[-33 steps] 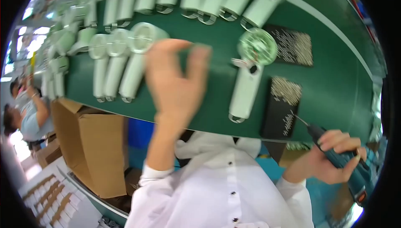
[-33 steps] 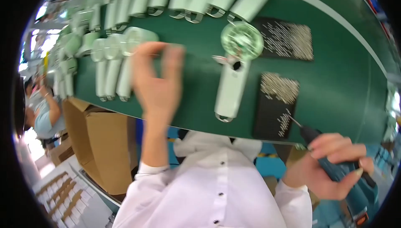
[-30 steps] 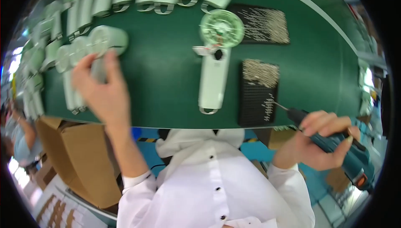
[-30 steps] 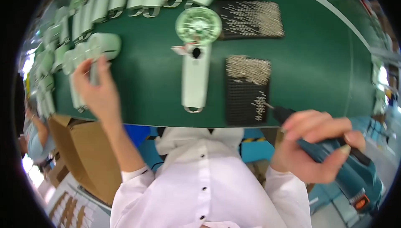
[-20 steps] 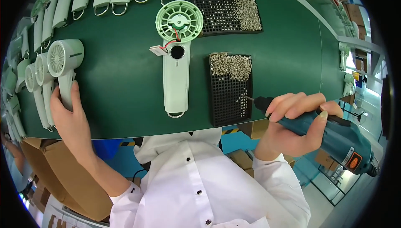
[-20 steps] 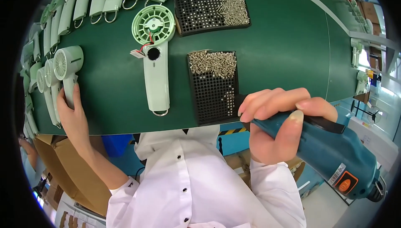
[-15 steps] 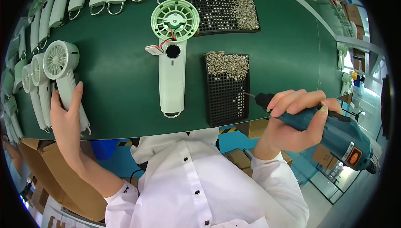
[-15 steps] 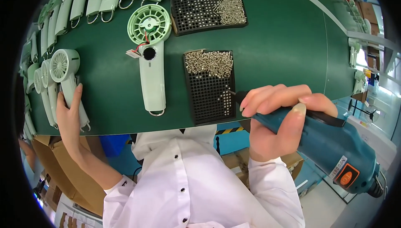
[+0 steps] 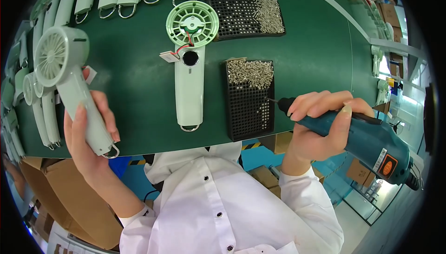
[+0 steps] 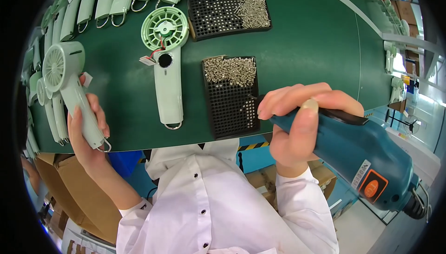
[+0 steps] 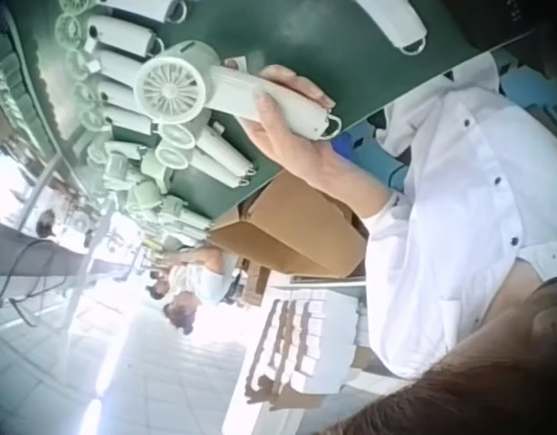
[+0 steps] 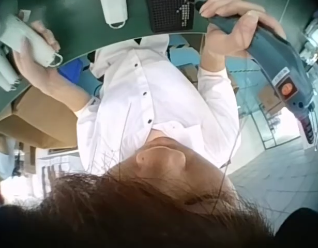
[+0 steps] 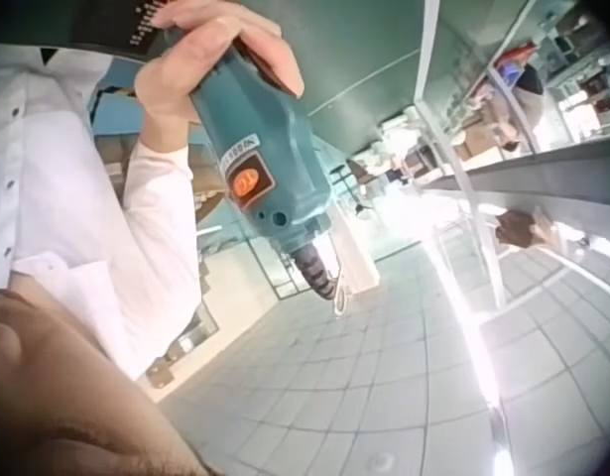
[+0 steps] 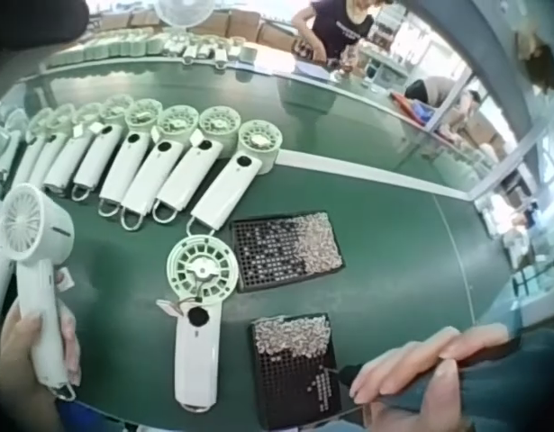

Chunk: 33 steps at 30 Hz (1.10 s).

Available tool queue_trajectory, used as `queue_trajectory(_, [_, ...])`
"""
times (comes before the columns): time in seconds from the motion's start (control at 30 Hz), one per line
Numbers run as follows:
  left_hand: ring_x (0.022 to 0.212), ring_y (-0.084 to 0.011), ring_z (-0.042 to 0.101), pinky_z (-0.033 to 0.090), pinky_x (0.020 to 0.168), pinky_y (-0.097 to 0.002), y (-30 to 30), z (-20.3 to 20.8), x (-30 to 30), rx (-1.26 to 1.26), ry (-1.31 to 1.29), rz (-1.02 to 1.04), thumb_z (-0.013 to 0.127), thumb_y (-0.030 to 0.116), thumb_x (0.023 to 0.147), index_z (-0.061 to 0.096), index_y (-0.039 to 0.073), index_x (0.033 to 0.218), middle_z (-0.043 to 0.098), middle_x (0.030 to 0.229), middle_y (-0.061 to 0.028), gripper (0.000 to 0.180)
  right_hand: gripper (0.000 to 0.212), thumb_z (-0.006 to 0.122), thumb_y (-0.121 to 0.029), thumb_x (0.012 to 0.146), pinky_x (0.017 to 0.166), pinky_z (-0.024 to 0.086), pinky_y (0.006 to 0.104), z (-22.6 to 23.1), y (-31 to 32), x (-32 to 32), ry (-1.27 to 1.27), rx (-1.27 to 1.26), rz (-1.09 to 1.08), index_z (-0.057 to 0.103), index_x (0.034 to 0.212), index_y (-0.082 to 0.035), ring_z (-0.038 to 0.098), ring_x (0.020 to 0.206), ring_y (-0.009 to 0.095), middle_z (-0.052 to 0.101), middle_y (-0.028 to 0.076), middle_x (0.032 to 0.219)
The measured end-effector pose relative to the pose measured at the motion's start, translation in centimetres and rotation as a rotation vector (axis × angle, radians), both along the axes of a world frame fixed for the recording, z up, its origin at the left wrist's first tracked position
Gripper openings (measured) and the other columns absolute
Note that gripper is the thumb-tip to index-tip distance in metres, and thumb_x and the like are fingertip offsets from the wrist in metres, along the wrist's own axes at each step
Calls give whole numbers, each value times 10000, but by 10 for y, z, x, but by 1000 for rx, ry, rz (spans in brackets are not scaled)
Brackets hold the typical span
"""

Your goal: The person assembles portable fans by joining plastic casings with screws using an electric screwdriver.

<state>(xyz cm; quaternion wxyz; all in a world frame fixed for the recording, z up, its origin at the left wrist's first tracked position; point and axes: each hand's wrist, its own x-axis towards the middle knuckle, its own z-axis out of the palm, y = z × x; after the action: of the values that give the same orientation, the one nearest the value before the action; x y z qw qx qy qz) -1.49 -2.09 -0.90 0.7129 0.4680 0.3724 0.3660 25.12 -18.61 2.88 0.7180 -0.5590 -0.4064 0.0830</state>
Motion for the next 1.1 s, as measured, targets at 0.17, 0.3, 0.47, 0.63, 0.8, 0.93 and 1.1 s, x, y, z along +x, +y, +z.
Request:
queue_trajectory(0.17, [570, -155, 571, 457, 457, -253, -15, -3, 17, -41, -65, 8, 524, 153, 938, 284, -86, 1409, 583, 880, -175, 581, 147, 434, -198, 970, 380, 469, 392, 9, -5, -5, 79, 35, -42, 433, 1065, -86, 469, 385, 228, 497, 113, 649])
queue_trajectory(0.3, [615, -175, 590, 520, 562, -310, -33, -11, 35, -201, -170, 46, 554, 74, 926, 296, -39, 1424, 558, 846, -128, 572, 214, 426, -256, 989, 388, 467, 392, 22, -8, -18, 108, 140, 26, 428, 1137, -100, 487, 422, 240, 481, 116, 670])
queue_trajectory(0.47, [640, -147, 573, 507, 564, -312, -47, -19, 38, -393, -301, -63, 589, 47, 918, 373, 20, 1258, 550, 877, -102, 404, 344, 410, -325, 994, 381, 477, 371, 28, 5, -46, 124, 304, 329, 397, 1162, -25, 484, 434, 234, 484, 113, 721])
queue_trajectory(0.63, [662, -133, 581, 500, 574, -297, -50, -19, 39, -372, -278, -108, 594, 53, 926, 367, 24, 1240, 560, 889, -71, 388, 311, 445, -309, 974, 412, 414, 356, 30, 31, -85, 286, 294, 454, 432, 1100, -24, 445, 393, 191, 466, 71, 704])
queue_trajectory(0.8, [658, -128, 579, 489, 575, -289, -49, -24, 32, -373, -267, -126, 595, 58, 927, 359, 26, 1247, 554, 890, -59, 398, 316, 440, -308, 978, 372, 446, 322, 21, 46, -106, 322, 242, 501, 402, 1118, -28, 444, 383, 190, 466, 64, 693])
queue_trajectory(0.93, [645, -122, 574, 483, 575, -285, -47, -21, 32, -383, -291, -145, 602, 71, 927, 355, 23, 1260, 550, 877, -54, 417, 312, 439, -301, 977, 355, 440, 325, 19, 50, -109, 322, 195, 503, 401, 1122, -27, 440, 382, 189, 464, 75, 692])
queue_trajectory(1.1, [621, -116, 560, 475, 573, -277, -46, -21, 32, -373, -305, -155, 608, 89, 928, 347, 20, 1281, 548, 853, -48, 444, 320, 446, -306, 973, 351, 448, 327, 17, 54, -112, 308, 182, 503, 401, 1120, -26, 441, 383, 192, 467, 82, 696])
